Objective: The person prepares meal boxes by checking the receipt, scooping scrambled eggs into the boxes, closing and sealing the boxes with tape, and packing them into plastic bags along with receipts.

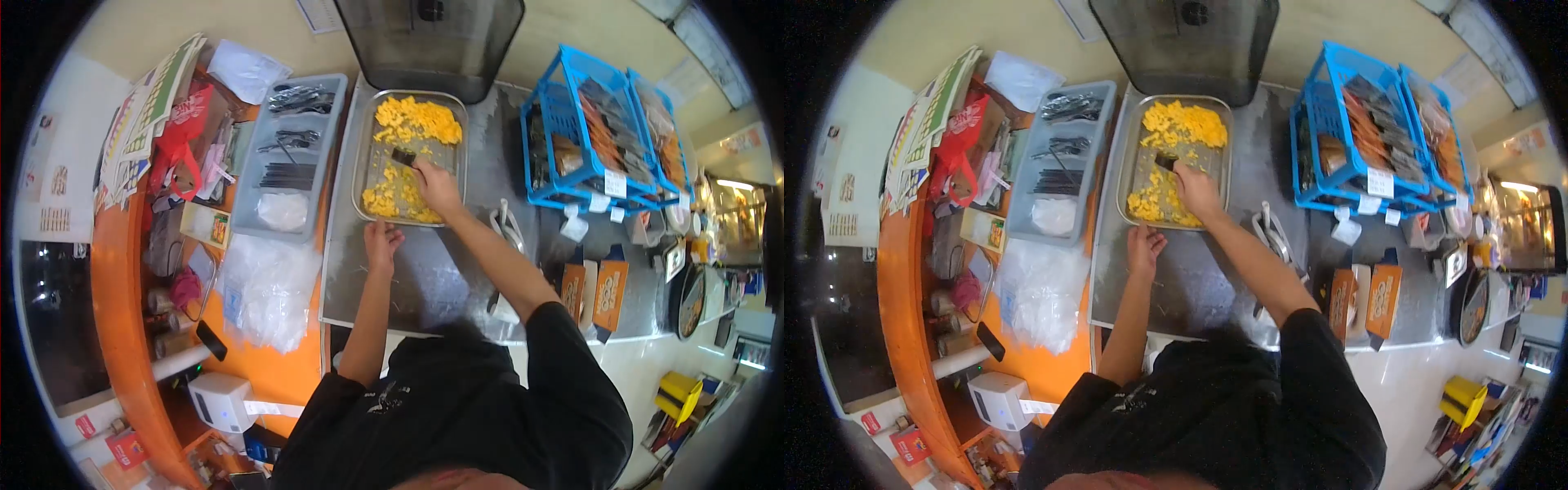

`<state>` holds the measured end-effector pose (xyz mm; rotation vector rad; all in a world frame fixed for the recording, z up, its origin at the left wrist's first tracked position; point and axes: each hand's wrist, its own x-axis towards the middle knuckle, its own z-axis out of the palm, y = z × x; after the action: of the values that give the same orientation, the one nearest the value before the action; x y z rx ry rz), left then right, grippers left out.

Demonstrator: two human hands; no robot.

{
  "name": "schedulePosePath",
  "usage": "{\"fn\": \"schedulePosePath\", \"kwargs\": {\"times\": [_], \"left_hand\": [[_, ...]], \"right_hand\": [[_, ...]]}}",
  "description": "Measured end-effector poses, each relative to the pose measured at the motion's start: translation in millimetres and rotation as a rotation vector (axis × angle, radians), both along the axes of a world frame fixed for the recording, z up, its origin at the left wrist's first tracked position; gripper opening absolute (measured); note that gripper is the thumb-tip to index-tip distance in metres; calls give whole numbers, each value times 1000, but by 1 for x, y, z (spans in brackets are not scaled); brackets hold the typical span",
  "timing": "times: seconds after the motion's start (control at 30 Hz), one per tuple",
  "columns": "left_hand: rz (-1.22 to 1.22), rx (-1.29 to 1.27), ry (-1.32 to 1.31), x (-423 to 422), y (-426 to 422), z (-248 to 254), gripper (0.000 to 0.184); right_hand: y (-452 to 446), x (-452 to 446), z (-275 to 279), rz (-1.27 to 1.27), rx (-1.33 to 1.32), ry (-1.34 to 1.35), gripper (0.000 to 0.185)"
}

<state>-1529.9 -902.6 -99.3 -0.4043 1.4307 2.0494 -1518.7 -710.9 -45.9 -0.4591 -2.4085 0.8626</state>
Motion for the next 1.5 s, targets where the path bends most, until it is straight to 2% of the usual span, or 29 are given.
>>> {"fn": "schedulePosePath", "kwargs": {"times": [0.1,0.2,0.23,0.33,0.43,0.53,0.57,0.63,0.73,0.77,0.9,1.0,1.1,1.2,1.3,1.4,1.5], "left_hand": [[-2,-34,26,-2,1,-3,30],[-11,-60,47,0,-4,-8,28],[-9,-55,59,-2,-2,-6,27],[-33,-67,54,-3,-2,3,27],[-2,-5,47,-2,-2,3,27],[13,25,11,-2,-2,-3,27],[18,25,3,-2,-1,-4,27],[26,23,-6,-3,0,-4,27],[10,45,6,-3,-3,-2,27],[23,47,5,-3,-4,0,27],[48,44,16,-2,0,3,26],[37,29,42,-2,2,3,26],[26,30,44,-1,-2,3,26],[38,49,60,-2,0,2,26],[98,72,60,2,4,1,25],[148,67,74,3,10,0,26],[137,50,34,16,20,-4,28]], "right_hand": [[13,-44,0,-133,83,-166,7],[35,-79,-5,-118,274,-94,7],[45,-90,-10,-69,325,43,6],[62,-111,-19,-12,329,-161,7],[51,-97,-31,240,362,-313,12],[35,-54,-47,588,300,-180,17],[30,-35,-49,658,281,-210,17],[19,-4,-22,795,242,-264,17],[26,12,-16,801,88,-186,12],[32,10,-8,761,75,-264,16],[29,-32,2,647,72,-141,17],[18,-46,-15,758,54,-110,17],[25,-24,-15,1032,190,-311,12],[45,12,15,1069,371,-310,19],[78,32,35,1156,395,-497,22],[95,38,47,1081,364,-404,20],[95,20,52,905,311,-332,19]]}}
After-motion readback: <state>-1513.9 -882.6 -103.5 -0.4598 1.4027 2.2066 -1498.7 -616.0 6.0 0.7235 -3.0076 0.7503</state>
